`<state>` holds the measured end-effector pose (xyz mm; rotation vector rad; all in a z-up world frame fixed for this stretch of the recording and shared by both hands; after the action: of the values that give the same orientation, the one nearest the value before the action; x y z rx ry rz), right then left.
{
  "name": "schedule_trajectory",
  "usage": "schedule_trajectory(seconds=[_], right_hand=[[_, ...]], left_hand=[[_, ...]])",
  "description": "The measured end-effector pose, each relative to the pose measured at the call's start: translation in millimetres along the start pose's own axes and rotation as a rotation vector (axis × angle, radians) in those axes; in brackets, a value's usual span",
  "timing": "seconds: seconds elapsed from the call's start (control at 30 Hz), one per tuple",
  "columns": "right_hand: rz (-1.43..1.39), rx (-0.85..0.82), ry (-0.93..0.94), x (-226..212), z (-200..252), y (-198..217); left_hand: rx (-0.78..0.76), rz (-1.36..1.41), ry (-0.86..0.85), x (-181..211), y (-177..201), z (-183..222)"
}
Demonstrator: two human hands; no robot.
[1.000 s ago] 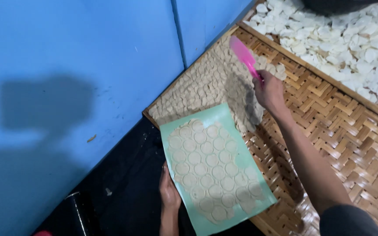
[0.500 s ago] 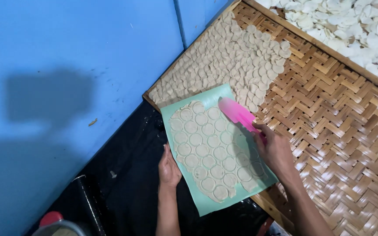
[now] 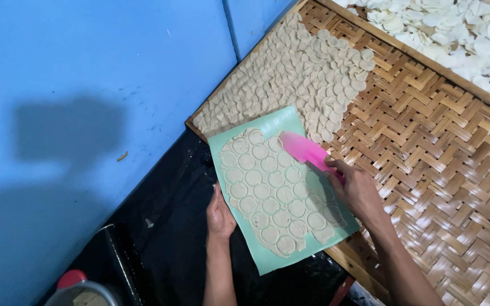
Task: Cutting circular shapes out of flattened dough using a stamp cutter and transferring them to a woven tray using a spatula.
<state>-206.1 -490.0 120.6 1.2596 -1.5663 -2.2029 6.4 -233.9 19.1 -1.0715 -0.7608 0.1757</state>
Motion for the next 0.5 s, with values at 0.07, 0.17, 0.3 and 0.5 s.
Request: schedule_trajectory(seconds=[0.07, 0.17, 0.3, 0.5], right_hand=[[0.038, -0.062, -0.074, -6, -1, 3], [0.054, -0.080, -0.107, -2, -3, -1], [0.028, -0.057, -0.028, -4, -8, -5], [-0.126, -0.135, -0.066, 20, -15, -15]], left_hand=[[0.002, -0.022, -0.019, 1, -2, -1], [0.005, -0.037, -0.026, 1, -5, 1], [-0.018, -0.022, -0.021, 3, -12, 3], [-0.021, -0.009, -0.011, 3, -10, 4]])
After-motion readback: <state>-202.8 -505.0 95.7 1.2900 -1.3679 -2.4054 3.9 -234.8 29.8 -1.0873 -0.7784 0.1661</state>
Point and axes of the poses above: each hand's wrist, its own z-axis away from the middle knuckle, its own y-axis out of the back of the hand, x = y × z, the point moved 2 cm from there along -z, towards the middle knuckle, and after that the axes turned 2 degrees about z, right-handed, at the moved point
